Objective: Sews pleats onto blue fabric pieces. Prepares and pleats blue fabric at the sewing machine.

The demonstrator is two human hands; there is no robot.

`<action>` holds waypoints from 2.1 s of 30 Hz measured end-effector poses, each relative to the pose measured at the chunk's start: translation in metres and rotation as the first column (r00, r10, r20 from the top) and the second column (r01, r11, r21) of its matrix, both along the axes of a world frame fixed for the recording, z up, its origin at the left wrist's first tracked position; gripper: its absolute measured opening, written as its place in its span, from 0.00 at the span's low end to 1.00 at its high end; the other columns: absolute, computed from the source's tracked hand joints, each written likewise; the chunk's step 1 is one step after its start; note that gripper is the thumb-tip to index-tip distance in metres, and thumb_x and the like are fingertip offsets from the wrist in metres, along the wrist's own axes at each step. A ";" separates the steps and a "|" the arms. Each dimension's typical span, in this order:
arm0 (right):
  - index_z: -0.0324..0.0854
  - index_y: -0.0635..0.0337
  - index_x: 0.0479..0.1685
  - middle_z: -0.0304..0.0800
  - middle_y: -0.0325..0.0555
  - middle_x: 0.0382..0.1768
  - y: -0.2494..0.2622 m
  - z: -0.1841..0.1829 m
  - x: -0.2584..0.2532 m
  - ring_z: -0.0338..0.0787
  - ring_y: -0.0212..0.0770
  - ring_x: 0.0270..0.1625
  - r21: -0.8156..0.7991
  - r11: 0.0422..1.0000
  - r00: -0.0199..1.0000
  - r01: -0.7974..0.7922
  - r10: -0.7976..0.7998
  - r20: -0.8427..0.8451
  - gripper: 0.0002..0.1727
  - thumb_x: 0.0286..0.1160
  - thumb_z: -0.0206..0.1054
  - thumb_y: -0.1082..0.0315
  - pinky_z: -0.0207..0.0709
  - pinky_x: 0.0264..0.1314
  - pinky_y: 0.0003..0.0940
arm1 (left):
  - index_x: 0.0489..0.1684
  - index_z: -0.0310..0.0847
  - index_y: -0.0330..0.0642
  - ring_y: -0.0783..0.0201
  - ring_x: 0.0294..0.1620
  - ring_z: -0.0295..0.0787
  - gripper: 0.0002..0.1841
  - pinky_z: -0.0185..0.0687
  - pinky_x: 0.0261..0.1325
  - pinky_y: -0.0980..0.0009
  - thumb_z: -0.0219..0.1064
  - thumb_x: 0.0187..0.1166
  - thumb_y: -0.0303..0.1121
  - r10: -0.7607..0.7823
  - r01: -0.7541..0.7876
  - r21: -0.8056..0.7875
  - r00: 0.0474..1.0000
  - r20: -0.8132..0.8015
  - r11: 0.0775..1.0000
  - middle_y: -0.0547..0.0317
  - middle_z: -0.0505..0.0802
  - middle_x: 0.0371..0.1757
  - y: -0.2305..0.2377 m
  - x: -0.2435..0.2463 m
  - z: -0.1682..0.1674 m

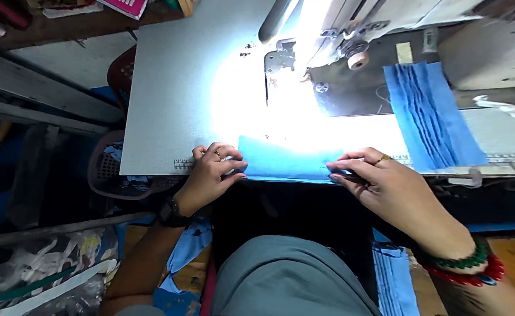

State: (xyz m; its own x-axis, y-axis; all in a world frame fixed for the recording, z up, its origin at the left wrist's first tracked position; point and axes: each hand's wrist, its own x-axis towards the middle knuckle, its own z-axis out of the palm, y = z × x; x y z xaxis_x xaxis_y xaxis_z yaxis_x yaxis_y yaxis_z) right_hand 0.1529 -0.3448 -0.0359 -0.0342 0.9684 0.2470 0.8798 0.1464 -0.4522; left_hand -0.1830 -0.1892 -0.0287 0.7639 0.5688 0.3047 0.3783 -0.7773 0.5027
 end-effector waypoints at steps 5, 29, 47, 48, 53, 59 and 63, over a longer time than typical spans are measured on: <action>0.92 0.54 0.54 0.91 0.46 0.61 -0.006 -0.005 0.015 0.92 0.42 0.54 0.003 1.000 0.990 0.022 -0.021 -0.141 0.15 0.83 0.60 0.62 0.86 0.54 0.44 | 0.47 0.97 0.57 0.64 0.74 0.78 0.09 0.58 0.74 0.46 0.75 0.75 0.42 0.013 -0.013 0.006 1.000 0.003 1.000 0.65 0.93 0.60 -0.002 0.000 -0.002; 0.90 0.50 0.63 0.89 0.39 0.36 -0.023 0.003 -0.044 0.83 0.26 0.38 0.122 0.990 0.882 -0.076 0.124 -0.455 0.18 0.77 0.65 0.67 0.77 0.43 0.20 | 0.46 0.83 0.38 0.75 0.37 0.89 0.08 0.88 0.44 0.75 0.71 0.73 0.25 0.104 0.009 -0.570 0.981 0.164 0.822 0.64 0.92 0.40 0.066 0.067 0.069; 0.88 0.53 0.41 0.93 0.43 0.61 0.048 0.014 -0.023 0.93 0.52 0.49 -0.026 0.982 0.976 -0.189 0.191 0.101 0.10 0.60 0.69 0.71 0.83 0.40 0.50 | 0.51 0.85 0.35 0.59 0.41 0.86 0.13 0.82 0.47 0.61 0.72 0.72 0.31 -0.103 0.078 -0.184 0.985 -0.135 0.980 0.50 0.89 0.41 0.127 0.167 0.032; 0.88 0.52 0.41 0.93 0.42 0.60 0.048 0.015 -0.023 0.93 0.51 0.49 -0.041 0.982 0.978 -0.183 0.186 0.099 0.10 0.61 0.69 0.71 0.83 0.39 0.50 | 0.51 0.86 0.35 0.52 0.50 0.88 0.12 0.83 0.55 0.54 0.70 0.74 0.30 -0.051 0.045 -0.051 0.990 -0.128 0.998 0.46 0.90 0.47 0.116 0.165 0.031; 0.88 0.52 0.42 0.93 0.43 0.62 0.047 0.017 -0.023 0.93 0.51 0.48 -0.052 0.985 0.980 -0.166 0.171 0.103 0.11 0.59 0.69 0.70 0.84 0.38 0.49 | 0.50 0.91 0.43 0.62 0.53 0.91 0.11 0.89 0.53 0.62 0.61 0.85 0.34 -0.177 0.188 0.079 0.975 -0.134 0.979 0.56 0.92 0.56 0.041 0.136 0.022; 0.88 0.51 0.43 0.93 0.43 0.60 0.047 0.013 -0.024 0.93 0.52 0.49 -0.039 0.986 0.982 -0.162 0.165 0.089 0.12 0.59 0.69 0.69 0.84 0.38 0.51 | 0.71 0.86 0.49 0.54 0.74 0.83 0.22 0.81 0.70 0.55 0.62 0.85 0.47 -0.133 0.151 0.111 0.979 -0.154 0.982 0.50 0.84 0.77 0.061 0.115 0.003; 0.88 0.51 0.42 0.94 0.42 0.60 0.047 0.012 -0.025 0.93 0.52 0.52 -0.029 0.989 0.986 -0.142 0.144 0.081 0.11 0.59 0.67 0.69 0.84 0.41 0.51 | 0.77 0.81 0.51 0.52 0.82 0.75 0.27 0.70 0.79 0.50 0.57 0.85 0.52 -0.061 0.096 0.163 0.976 -0.208 0.982 0.51 0.81 0.81 0.058 0.116 0.000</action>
